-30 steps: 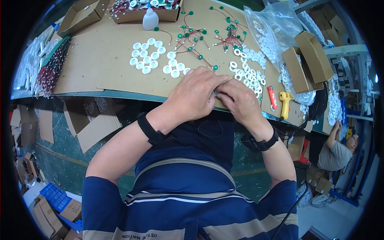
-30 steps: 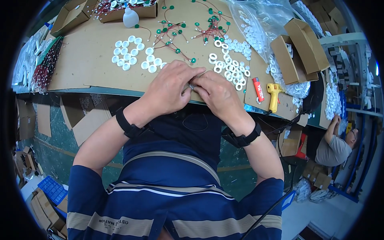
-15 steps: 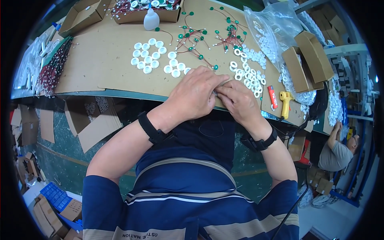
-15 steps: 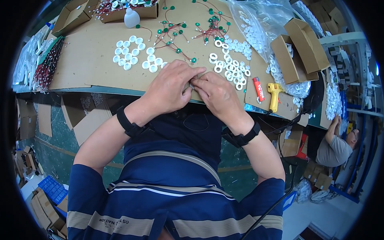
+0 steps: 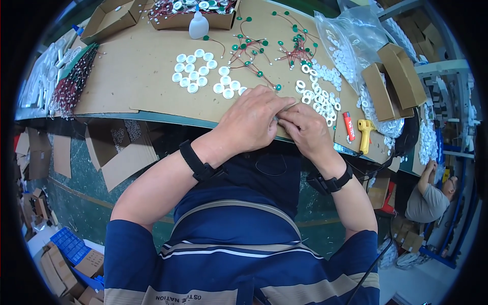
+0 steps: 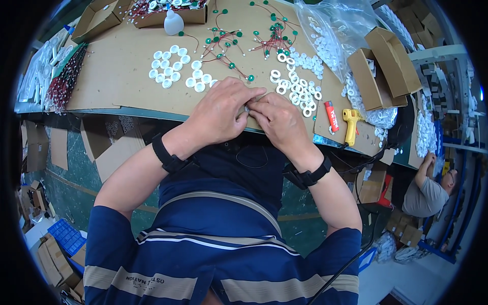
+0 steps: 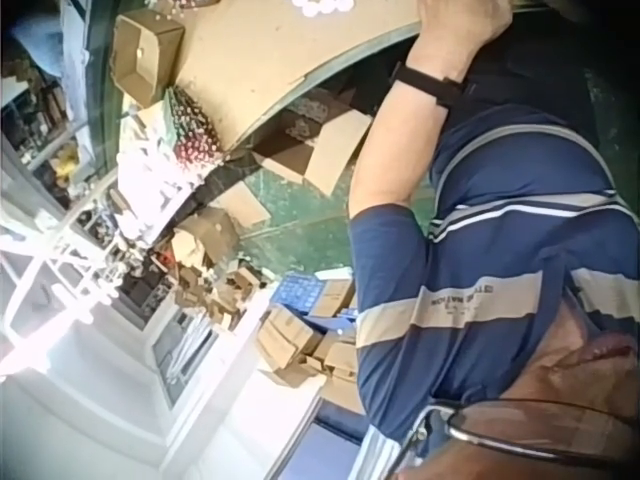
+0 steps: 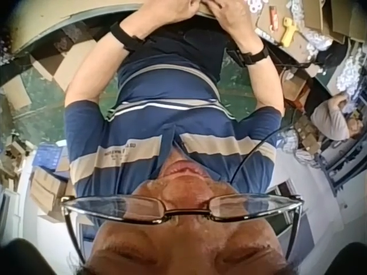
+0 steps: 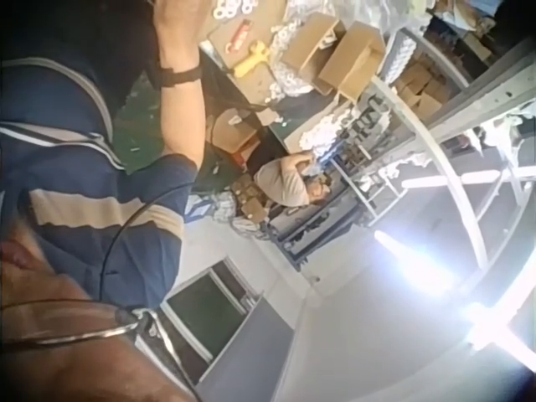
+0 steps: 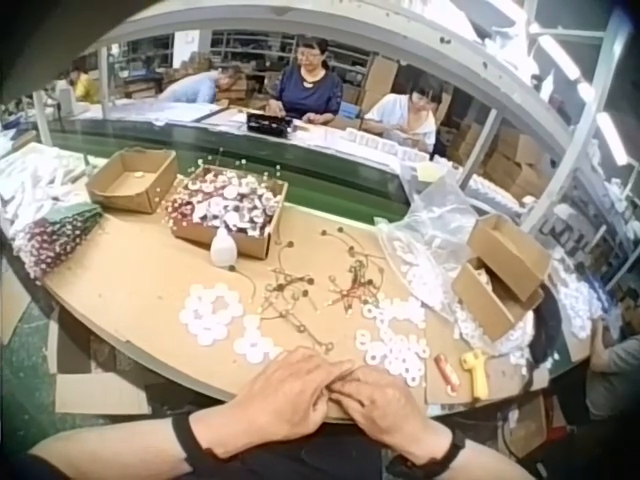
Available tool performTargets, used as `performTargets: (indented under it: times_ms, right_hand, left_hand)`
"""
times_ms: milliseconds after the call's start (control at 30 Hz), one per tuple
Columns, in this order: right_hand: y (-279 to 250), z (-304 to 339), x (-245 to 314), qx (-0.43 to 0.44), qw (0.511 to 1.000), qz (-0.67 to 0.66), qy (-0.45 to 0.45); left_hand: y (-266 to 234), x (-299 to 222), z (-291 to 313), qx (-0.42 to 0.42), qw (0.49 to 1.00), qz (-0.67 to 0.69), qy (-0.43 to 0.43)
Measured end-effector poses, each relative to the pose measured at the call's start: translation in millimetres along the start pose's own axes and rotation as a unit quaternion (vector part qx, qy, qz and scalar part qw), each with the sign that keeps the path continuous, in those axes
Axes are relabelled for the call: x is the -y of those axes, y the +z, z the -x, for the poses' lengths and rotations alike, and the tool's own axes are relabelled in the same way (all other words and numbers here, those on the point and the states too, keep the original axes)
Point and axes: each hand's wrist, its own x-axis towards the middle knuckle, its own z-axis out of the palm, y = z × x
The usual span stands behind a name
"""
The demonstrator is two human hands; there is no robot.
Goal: The person picks up a white plastic ring and a green circuit board, fits the board into the ring, and presses them together by hand. They repeat this process for several more rings and circuit boards, occasionally moving aside components on the table to reach new ones.
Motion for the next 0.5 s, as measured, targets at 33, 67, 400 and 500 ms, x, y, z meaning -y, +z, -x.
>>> performTargets:
  times_ms: [33, 67, 400, 500]
  right_hand:
    - [-0.3, -0.2, -0.2, 0.003, 1.000, 0.000, 0.000]
    - [-0.6, -0.1, 0.1, 0.003, 1.000, 0.000, 0.000]
    - [-8.6, -4.2, 6.5, 0.025, 0.998, 0.039, -0.039]
    - [-13.4, -1.3, 1.5, 0.019, 0.999, 0.022, -0.021]
  left_hand:
    - [-0.3, 0.0, 0.0, 0.001, 1.000, 0.000, -0.002]
    - [-0.5, 0.0, 0.0, 0.003, 1.000, 0.001, -0.003]
    - [0.8, -1.1, -0.9, -0.008, 1.000, 0.007, 0.005]
    - [-0.1, 1.6, 0.3, -0.007, 1.000, -0.006, 0.013]
